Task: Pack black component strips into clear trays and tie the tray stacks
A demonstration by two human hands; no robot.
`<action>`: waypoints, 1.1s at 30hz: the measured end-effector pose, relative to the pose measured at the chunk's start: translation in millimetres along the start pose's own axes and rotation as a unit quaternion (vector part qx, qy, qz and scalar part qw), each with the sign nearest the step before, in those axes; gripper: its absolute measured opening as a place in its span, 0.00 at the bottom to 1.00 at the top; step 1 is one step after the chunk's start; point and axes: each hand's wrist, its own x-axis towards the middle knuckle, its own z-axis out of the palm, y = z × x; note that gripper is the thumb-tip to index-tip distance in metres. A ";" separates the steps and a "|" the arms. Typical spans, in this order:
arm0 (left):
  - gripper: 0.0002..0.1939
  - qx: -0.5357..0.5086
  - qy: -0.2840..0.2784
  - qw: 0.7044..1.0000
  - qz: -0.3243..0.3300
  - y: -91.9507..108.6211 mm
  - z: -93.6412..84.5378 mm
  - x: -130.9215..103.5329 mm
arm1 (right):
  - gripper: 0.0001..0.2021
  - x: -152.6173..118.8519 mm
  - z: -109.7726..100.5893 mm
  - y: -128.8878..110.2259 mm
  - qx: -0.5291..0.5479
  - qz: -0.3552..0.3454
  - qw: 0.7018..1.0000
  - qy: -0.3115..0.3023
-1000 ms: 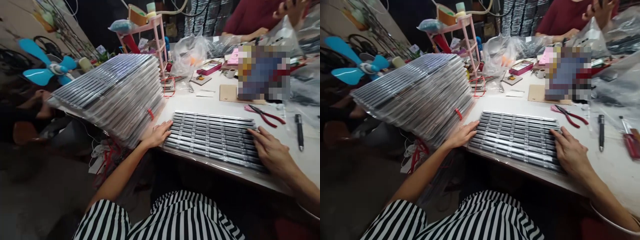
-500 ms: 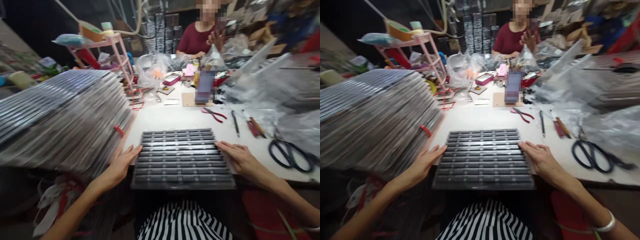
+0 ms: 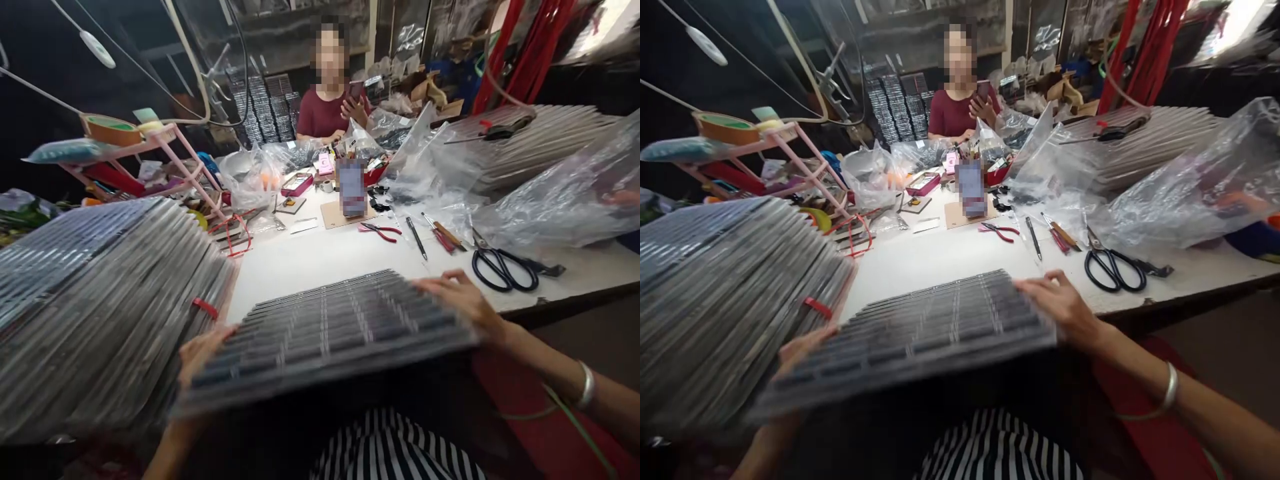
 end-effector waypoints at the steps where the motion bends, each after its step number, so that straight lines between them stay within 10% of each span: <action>1: 0.17 0.015 0.045 0.999 -0.019 4.4 -3.5 12.0 | 0.15 13.4 -4.0 0.9 0.006 0.050 0.998 0.041; 4: 0.20 0.055 0.124 0.981 -0.136 18.4 -3.4 47.6 | 0.19 51.6 -3.9 -0.3 0.030 0.225 0.970 0.083; 9: 0.23 0.131 -0.117 0.956 -0.236 19.1 27.7 81.5 | 0.20 81.8 35.3 -3.1 -0.004 0.338 0.926 -0.168; 13: 0.23 0.172 -0.176 0.933 -0.261 8.0 49.3 68.5 | 0.23 73.2 62.5 -5.8 -0.069 0.367 0.885 -0.277; 19: 0.24 0.129 -0.137 0.967 -0.170 6.0 47.6 23.2 | 0.26 39.6 70.0 -13.5 -0.063 0.351 0.915 -0.189; 33: 0.19 -0.167 -0.075 0.964 -0.191 -16.1 31.7 10.9 | 0.30 30.1 76.6 -16.0 0.031 0.369 0.922 -0.114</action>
